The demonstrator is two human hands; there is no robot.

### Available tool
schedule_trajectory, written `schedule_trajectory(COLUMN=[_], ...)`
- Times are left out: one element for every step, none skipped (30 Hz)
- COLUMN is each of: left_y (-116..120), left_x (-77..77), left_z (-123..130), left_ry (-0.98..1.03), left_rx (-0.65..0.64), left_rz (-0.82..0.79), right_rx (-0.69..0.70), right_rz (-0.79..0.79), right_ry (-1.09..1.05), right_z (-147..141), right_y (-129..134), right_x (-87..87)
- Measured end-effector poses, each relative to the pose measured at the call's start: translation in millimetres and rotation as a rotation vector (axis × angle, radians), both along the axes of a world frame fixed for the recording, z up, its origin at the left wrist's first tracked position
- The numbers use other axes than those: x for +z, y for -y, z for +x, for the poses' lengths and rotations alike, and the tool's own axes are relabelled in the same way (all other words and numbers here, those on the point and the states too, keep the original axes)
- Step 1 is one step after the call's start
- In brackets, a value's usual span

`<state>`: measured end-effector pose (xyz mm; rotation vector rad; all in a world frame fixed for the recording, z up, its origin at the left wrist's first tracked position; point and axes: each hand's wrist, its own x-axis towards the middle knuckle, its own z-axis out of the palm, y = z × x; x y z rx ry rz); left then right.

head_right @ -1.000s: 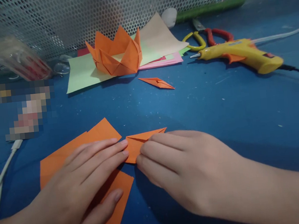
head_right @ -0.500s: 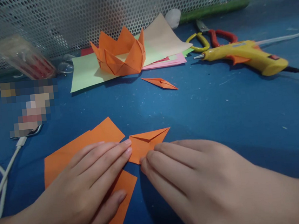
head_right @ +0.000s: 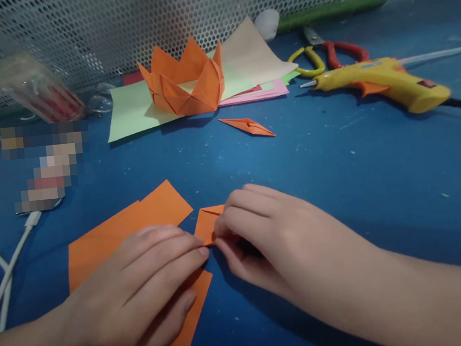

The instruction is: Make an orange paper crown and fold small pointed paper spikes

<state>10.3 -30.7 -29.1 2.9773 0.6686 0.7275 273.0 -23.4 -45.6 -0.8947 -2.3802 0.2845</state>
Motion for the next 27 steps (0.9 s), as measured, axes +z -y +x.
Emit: schedule_trajectory(left_y=[1.3,2.9,4.7,6.5,8.4,10.0,11.5,12.5,13.2,13.5,13.5,13.3,13.1,13.1,13.5,14.3,15.6,17.3,19.4,21.5,23.5,25.2,26.3,26.9,26.9,26.4,25.6], left_x=[0.6,1.4,2.2,2.9,3.6,4.3,4.9,5.7,6.7,7.9,9.3,10.6,11.7,12.1,11.7,10.1,7.4,3.7,-0.7,-5.1,-9.0,-11.7,-12.9,-12.5,-10.6,-7.7,-4.3], left_z=[-0.2,-0.3,-0.6,-0.8,-1.2,-1.6,-2.1,-2.5,-2.8,-3.1,-3.3,-3.4,-3.4,-3.3,-3.3,-3.1,-2.9,-2.6,-2.3,-1.9,-1.5,-1.2,-1.0,-1.0,-1.1,-1.3,-1.5], left_ry=[-0.004,-0.012,-0.023,-0.037,-0.062,-0.093,-0.137,-0.177,-0.218,-0.257,-0.287,-0.307,-0.320,-0.327,-0.332,-0.335,-0.335,-0.330,-0.320,-0.308,-0.298,-0.290,-0.287,-0.288,-0.293,-0.302,-0.316], left_rx=[-0.001,0.006,0.018,0.030,0.038,0.041,0.039,0.030,0.014,0.004,-0.001,-0.003,-0.003,-0.001,0.004,0.011,0.025,0.048,0.076,0.103,0.123,0.134,0.136,0.130,0.123,0.113,0.099], left_rz=[0.010,0.018,0.028,0.036,0.043,0.054,0.061,0.072,0.079,0.080,0.075,0.065,0.060,0.061,0.067,0.079,0.091,0.103,0.114,0.121,0.125,0.128,0.133,0.143,0.153,0.158,0.160], right_rx=[-0.012,-0.027,-0.039,-0.050,-0.062,-0.077,-0.089,-0.097,-0.104,-0.111,-0.115,-0.116,-0.116,-0.119,-0.120,-0.122,-0.124,-0.126,-0.127,-0.128,-0.136,-0.150,-0.163,-0.179,-0.193,-0.201,-0.203], right_rz=[-0.016,-0.020,-0.023,-0.020,-0.013,-0.006,0.000,0.004,0.007,0.016,0.019,0.025,0.025,0.023,0.019,0.012,0.009,0.010,0.013,0.020,0.031,0.047,0.062,0.073,0.077,0.073,0.068], right_ry=[-0.004,-0.013,-0.012,-0.010,-0.008,-0.005,-0.002,0.001,0.005,0.002,0.006,0.007,0.011,0.014,0.017,0.020,0.020,0.017,0.017,0.020,0.024,0.027,0.031,0.034,0.034,0.036,0.035], right_z=[-0.8,-1.4,-1.8,-2.1,-2.4,-2.6,-2.9,-3.1,-3.4,-3.6,-3.8,-3.8,-3.8,-3.6,-3.5,-3.2,-3.0,-2.7,-2.3,-1.9,-1.5,-1.0,-0.5,0.0,0.3,0.6,0.8], right_y=[0.0,0.0,0.0,-0.1,-0.1,-0.1,0.0,0.2,0.4,0.7,0.9,1.0,0.9,0.7,0.4,0.1,-0.2,-0.3,-0.1,0.4,1.2,2.2,3.3,4.4,5.3,6.0,6.4], right_x=[-0.4,-0.7,-0.6,-0.4,0.0,0.3,0.6,0.6,0.5,0.2,-0.1,-0.5,-0.8,-1.1,-1.4,-1.6,-2.0,-2.5,-3.2,-4.0,-4.8,-5.6,-6.3,-6.9,-7.2,-7.5,-7.6])
